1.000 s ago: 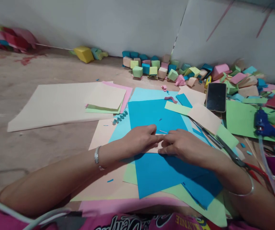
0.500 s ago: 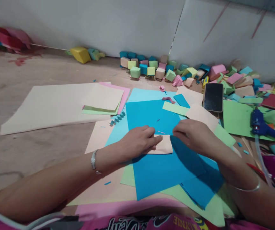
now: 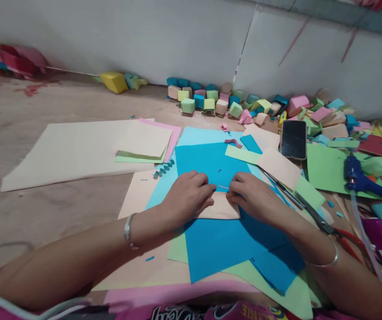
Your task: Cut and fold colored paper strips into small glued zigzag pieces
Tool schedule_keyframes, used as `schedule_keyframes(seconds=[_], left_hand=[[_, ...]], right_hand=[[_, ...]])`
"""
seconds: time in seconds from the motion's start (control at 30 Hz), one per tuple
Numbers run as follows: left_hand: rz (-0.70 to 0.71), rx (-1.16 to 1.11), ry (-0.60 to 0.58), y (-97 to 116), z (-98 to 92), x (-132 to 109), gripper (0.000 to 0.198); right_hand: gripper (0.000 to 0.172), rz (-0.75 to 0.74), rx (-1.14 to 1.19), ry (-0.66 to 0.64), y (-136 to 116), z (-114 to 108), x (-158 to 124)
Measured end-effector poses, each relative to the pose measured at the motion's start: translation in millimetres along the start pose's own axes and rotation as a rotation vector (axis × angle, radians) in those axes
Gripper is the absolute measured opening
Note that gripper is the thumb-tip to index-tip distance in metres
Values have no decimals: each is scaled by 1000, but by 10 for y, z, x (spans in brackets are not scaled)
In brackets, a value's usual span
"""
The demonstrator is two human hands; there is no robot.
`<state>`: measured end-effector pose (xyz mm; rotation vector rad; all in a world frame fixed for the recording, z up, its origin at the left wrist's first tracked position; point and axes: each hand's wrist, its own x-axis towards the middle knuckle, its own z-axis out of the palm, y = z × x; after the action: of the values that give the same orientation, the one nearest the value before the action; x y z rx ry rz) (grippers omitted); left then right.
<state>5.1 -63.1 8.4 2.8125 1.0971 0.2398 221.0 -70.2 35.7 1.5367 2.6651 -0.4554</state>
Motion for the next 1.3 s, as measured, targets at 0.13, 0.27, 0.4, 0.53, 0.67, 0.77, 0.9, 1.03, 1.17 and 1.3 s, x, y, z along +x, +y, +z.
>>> schedule_keyframes(seconds=[0.13, 0.27, 0.4, 0.53, 0.67, 0.77, 0.9, 1.03, 1.17, 1.3], left_hand=[[-66, -106, -45, 28, -28, -12, 18], [-132, -255, -84, 39, -31, -12, 10], [-142, -326, -53, 29, -87, -22, 10], [-142, -390, -15, 45, -212, -44, 16], [-208, -490, 155, 76, -290, -55, 19], [-274, -585, 256, 81, -323, -51, 17], [-290, -578, 147, 82, -387, -41, 19], [-233, -672, 156, 113, -440, -48, 12], [-256, -739, 272, 150, -455, -59, 15], [-330, -756, 403, 147, -462, -54, 14]], right_hand=[[4, 88, 44, -11, 0, 25, -9], [4, 29, 149, -24, 32, 30, -27], [13, -56, 297, 34, -11, -26, -53], [15, -109, 532, 187, -121, -91, -79], [18, -27, 596, 372, -177, -104, -80], [12, 51, 589, 334, -173, -95, -65], [19, 51, 587, 296, -182, -79, -60], [19, -8, 570, 243, -241, -68, -83], [20, -22, 624, 265, -295, -84, -100], [19, 91, 697, 325, -285, -89, -92]])
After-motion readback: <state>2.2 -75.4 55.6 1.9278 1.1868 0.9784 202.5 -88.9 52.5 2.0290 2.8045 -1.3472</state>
